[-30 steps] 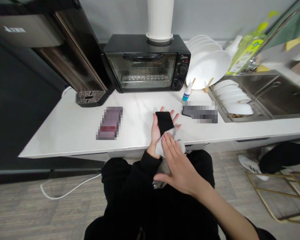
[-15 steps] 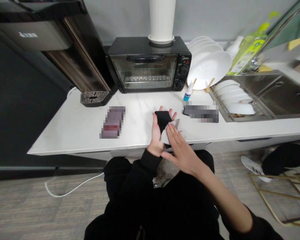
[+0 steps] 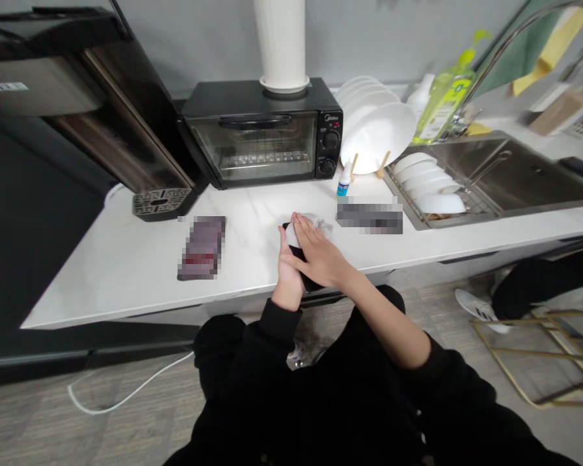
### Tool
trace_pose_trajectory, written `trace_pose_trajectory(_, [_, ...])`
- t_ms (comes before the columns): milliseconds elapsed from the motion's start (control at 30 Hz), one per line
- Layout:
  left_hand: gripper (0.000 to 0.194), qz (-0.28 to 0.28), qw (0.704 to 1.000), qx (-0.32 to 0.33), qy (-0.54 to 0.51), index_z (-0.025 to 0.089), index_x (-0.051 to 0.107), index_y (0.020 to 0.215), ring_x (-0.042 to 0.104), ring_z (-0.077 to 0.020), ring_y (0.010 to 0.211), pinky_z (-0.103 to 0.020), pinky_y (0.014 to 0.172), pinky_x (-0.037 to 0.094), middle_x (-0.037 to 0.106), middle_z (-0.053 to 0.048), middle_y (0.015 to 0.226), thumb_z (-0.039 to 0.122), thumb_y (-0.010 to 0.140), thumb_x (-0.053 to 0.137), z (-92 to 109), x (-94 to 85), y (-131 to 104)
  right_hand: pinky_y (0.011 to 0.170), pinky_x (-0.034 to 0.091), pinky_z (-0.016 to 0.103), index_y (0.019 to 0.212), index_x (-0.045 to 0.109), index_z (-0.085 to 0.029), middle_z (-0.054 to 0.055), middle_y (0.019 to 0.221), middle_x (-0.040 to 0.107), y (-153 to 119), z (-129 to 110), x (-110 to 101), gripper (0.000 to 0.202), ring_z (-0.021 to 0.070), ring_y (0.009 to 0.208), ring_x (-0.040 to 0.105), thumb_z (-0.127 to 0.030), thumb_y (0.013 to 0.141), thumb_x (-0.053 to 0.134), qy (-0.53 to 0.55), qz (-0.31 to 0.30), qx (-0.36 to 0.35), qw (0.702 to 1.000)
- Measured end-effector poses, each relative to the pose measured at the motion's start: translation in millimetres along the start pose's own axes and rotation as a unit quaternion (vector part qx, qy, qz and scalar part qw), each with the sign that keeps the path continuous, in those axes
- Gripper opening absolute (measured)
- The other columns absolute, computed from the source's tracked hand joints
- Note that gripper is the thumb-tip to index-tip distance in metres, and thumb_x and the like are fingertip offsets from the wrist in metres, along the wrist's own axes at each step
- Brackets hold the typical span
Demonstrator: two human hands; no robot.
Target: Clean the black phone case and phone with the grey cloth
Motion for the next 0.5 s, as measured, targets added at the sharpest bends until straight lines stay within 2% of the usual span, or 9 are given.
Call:
trace_pose_trajectory(67, [0.056, -0.016, 1.0, -0.008, -0.008, 0.037, 0.045, 0.161, 0.038, -0.0241, 0.159, -0.045, 0.124, 0.043, 0.048, -0.003, 0.166, 0.057, 0.11, 0.032, 0, 0.2, 0, 0.134, 0.016, 0.055, 0.17, 0.009, -0.004, 0.022, 0.177, 0.009, -26, -5, 3, 0.105, 0.0307, 0.166, 0.007, -0.08, 0.101, 0.031, -0.008, 0.005, -0.012, 1.0])
trace_pose_trajectory(167, [0.055, -0.053, 0.997, -0.058, -0.021, 0.043, 0.043, 0.16, 0.047, -0.0272, 0.153, -0.056, 0.115, 0.051, 0.055, -0.005, 0.161, 0.062, 0.11, 0.027, 5, 2.9, 0, 0.134, 0.021, 0.055, 0.17, 0.005, -0.007, 0.021, 0.177, 0.009, -80, -24, 14, 0.113, 0.0306, 0.167, 0.005, -0.083, 0.096, 0.041, -0.018, 0.008, -0.03, 0.999])
trace_pose_trajectory(267, [0.054, -0.078, 0.995, -0.065, -0.024, 0.045, 0.044, 0.158, 0.05, -0.0272, 0.151, -0.057, 0.109, 0.055, 0.057, -0.005, 0.158, 0.061, 0.11, 0.026, 9, 4.6, 1, 0.133, 0.023, 0.056, 0.17, -0.002, -0.007, 0.022, 0.177, 0.009, -110, -41, 22, 0.113, 0.0318, 0.166, 0.005, -0.08, 0.097, 0.045, -0.027, 0.011, -0.022, 0.999])
trace_pose_trajectory(367, [0.054, -0.078, 0.994, -0.074, -0.019, 0.047, 0.04, 0.16, 0.047, -0.0261, 0.153, -0.057, 0.114, 0.051, 0.054, -0.003, 0.161, 0.062, 0.11, 0.026, 7, 3.2, 0, 0.133, 0.022, 0.056, 0.17, -0.003, -0.007, 0.022, 0.177, 0.011, -90, -40, 22, 0.113, 0.0318, 0.166, 0.006, -0.08, 0.097, 0.044, -0.027, 0.018, -0.047, 0.998])
trace_pose_trajectory(433, [0.057, -0.062, 0.996, -0.068, -0.009, 0.045, 0.037, 0.163, 0.043, -0.0258, 0.156, -0.054, 0.121, 0.045, 0.05, -0.003, 0.165, 0.063, 0.109, 0.028, 2, 0.7, 0, 0.133, 0.02, 0.057, 0.171, 0.002, -0.008, 0.021, 0.177, 0.013, -57, -31, 17, 0.111, 0.0312, 0.166, 0.007, -0.081, 0.098, 0.041, -0.02, 0.021, -0.06, 0.998])
trace_pose_trajectory(500, [0.061, -0.018, 1.0, -0.023, 0.005, 0.042, 0.035, 0.164, 0.036, -0.0248, 0.16, -0.046, 0.126, 0.039, 0.044, -0.001, 0.169, 0.064, 0.108, 0.033, -1, -2.4, 0, 0.134, 0.019, 0.056, 0.17, 0.008, -0.007, 0.022, 0.176, 0.014, -21, -21, 10, 0.107, 0.0311, 0.166, 0.009, -0.081, 0.099, 0.038, -0.012, 0.018, -0.048, 0.999])
Point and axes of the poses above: each hand's wrist, its own y-axis towards the middle knuckle, its own x-axis out of the palm, z = x × y, the point moved 1 cm from there along y, towards the middle knuckle
